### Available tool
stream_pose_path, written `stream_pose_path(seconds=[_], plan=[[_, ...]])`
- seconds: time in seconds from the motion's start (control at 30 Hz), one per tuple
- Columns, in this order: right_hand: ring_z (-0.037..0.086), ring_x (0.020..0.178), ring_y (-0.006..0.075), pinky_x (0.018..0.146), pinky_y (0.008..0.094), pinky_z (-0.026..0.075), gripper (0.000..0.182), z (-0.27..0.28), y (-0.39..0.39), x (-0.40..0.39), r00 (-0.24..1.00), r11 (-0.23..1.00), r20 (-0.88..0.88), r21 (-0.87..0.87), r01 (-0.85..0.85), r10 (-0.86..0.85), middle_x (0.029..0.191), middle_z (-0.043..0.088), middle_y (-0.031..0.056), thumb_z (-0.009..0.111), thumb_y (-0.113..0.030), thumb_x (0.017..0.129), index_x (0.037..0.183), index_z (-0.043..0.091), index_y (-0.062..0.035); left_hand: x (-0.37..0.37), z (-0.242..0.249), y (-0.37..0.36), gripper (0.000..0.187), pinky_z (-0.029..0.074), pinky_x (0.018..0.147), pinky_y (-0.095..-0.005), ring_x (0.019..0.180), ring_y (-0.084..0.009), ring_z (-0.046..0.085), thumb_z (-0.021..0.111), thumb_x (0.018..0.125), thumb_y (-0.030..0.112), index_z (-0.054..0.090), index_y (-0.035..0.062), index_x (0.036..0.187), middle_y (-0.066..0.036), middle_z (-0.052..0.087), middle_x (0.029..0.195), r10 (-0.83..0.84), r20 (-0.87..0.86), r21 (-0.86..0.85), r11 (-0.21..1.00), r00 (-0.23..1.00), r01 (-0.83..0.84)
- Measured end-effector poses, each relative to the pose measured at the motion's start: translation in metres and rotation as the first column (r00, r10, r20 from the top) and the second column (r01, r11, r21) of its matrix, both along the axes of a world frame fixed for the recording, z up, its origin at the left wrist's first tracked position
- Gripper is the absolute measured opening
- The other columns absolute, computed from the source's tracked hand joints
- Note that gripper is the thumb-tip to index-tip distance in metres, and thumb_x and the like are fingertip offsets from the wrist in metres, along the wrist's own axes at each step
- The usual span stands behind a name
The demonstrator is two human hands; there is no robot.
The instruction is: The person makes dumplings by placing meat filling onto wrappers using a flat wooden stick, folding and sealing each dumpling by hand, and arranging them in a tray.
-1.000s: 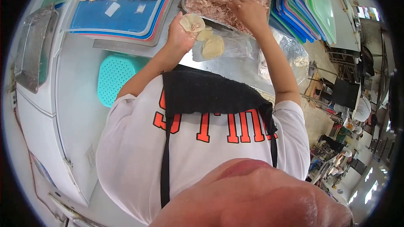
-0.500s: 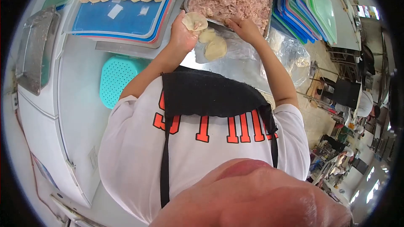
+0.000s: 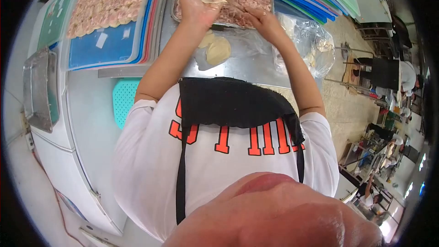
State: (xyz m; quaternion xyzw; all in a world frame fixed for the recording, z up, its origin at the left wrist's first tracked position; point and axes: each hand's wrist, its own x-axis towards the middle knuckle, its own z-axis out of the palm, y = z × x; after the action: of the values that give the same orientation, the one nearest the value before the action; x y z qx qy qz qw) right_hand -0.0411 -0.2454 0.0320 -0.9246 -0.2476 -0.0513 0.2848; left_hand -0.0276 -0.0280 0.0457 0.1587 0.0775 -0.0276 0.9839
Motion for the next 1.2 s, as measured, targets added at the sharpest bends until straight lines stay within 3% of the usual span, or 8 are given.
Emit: stream_pose_path(seconds=[0.33, 0.4, 0.57, 0.67, 0.73, 0.77, 0.83, 1.2], plan=[[0.063, 0.08, 0.0333, 0.066, 0.0412, 0.05, 0.026, 0.049, -0.036, 0.002, 0.969, 0.929, 0.22, -0.368, -0.024, 0.112, 0.088, 0.064, 0.0131, 0.058, -0.028, 0.091, 0.108, 0.067, -0.0106, 0.016, -0.02, -0.019, 0.071, 0.022, 0.111, -0.0597, 0.135, -0.0393, 0.032, 0.024, 0.097, 0.055, 0.031, 0.0003, 0.141, -0.024, 0.033, 0.144, 0.017, -0.068, 0.193, 0.981, 0.998, -0.004], [0.063, 0.081, 0.033, 0.067, 0.0418, 0.05, 0.027, 0.075, -0.054, 0.012, 0.978, 0.911, 0.177, -0.411, -0.03, 0.112, 0.087, 0.064, 0.013, 0.057, -0.031, 0.092, 0.105, 0.068, -0.0098, 0.05, -0.11, 0.017, 0.063, 0.018, 0.111, -0.0613, 0.137, -0.0384, 0.03, 0.02, 0.099, 0.05, 0.036, 0.0034, 0.138, -0.023, 0.032, 0.146, -0.105, 0.562, -0.5, 0.747, 0.821, 0.438], [0.064, 0.074, 0.0336, 0.062, 0.0448, 0.05, 0.039, 0.051, -0.086, 0.019, 0.996, 0.726, 0.026, -0.686, -0.041, 0.081, 0.075, 0.065, 0.0131, 0.05, -0.041, 0.094, 0.089, 0.069, -0.0081, -0.009, -0.034, 0.03, 0.046, 0.03, 0.106, -0.0609, 0.126, -0.0395, 0.043, 0.024, 0.101, 0.036, 0.048, 0.0039, 0.125, -0.022, 0.048, 0.132, 0.099, -0.113, 0.002, 0.995, 0.989, -0.1], [0.063, 0.072, 0.0349, 0.062, 0.0459, 0.05, 0.039, 0.028, -0.075, 0.002, 0.993, 0.776, -0.001, -0.623, -0.095, 0.121, 0.076, 0.065, 0.0147, 0.047, -0.039, 0.095, 0.085, 0.067, -0.0072, -0.031, -0.093, 0.051, 0.028, 0.04, 0.098, -0.0559, 0.098, -0.033, 0.058, 0.038, 0.097, 0.021, 0.054, 0.0003, 0.105, -0.016, 0.057, 0.107, -0.117, 0.188, -0.251, 0.954, 0.975, 0.163], [0.063, 0.074, 0.0361, 0.064, 0.0468, 0.05, 0.038, 0.002, -0.074, 0.004, 0.994, 0.834, -0.042, -0.541, -0.108, 0.101, 0.076, 0.065, 0.0161, 0.046, -0.037, 0.096, 0.087, 0.067, -0.0061, -0.048, -0.111, 0.037, 0.033, 0.034, 0.106, -0.0572, 0.127, -0.0397, 0.044, 0.039, 0.096, 0.018, 0.053, 0.0028, 0.122, -0.022, 0.05, 0.132, -0.224, 0.272, -0.674, 0.65, 0.936, 0.351], [0.063, 0.074, 0.0361, 0.064, 0.0468, 0.05, 0.038, -0.01, -0.076, 0.01, 0.994, 0.838, -0.041, -0.535, -0.111, 0.105, 0.076, 0.065, 0.0161, 0.046, -0.037, 0.096, 0.087, 0.067, -0.0061, -0.055, -0.109, 0.029, 0.033, 0.034, 0.106, -0.0572, 0.127, -0.0397, 0.044, 0.039, 0.096, 0.018, 0.053, 0.0028, 0.122, -0.022, 0.05, 0.132, -0.222, 0.271, -0.67, 0.656, 0.937, 0.349], [0.063, 0.074, 0.0368, 0.065, 0.0467, 0.049, 0.038, -0.026, -0.078, 0.018, 0.982, 0.916, -0.185, -0.385, -0.111, 0.041, 0.075, 0.065, 0.0166, 0.048, -0.037, 0.095, 0.088, 0.067, -0.0048, -0.077, -0.072, -0.004, 0.036, 0.036, 0.105, -0.0553, 0.126, -0.0392, 0.045, 0.037, 0.098, 0.019, 0.051, 0.0001, 0.124, -0.023, 0.051, 0.131, 0.087, -0.422, 0.105, 0.993, 0.903, -0.046], [0.045, 0.054, 0.0122, 0.051, 0.0301, 0.036, 0.034, 0.009, -0.086, 0.027, 0.802, 0.993, -0.588, 0.112, -0.043, 0.101, 0.056, 0.048, 0.0047, 0.053, -0.035, 0.096, 0.095, 0.07, -0.0057, -0.044, -0.04, -0.044, 0.054, 0.036, 0.105, -0.0543, 0.121, -0.0397, 0.048, 0.032, 0.1, 0.043, 0.045, -0.0011, 0.126, -0.021, 0.05, 0.131, 0.091, -0.279, 0.125, 0.99, 0.956, -0.058]])
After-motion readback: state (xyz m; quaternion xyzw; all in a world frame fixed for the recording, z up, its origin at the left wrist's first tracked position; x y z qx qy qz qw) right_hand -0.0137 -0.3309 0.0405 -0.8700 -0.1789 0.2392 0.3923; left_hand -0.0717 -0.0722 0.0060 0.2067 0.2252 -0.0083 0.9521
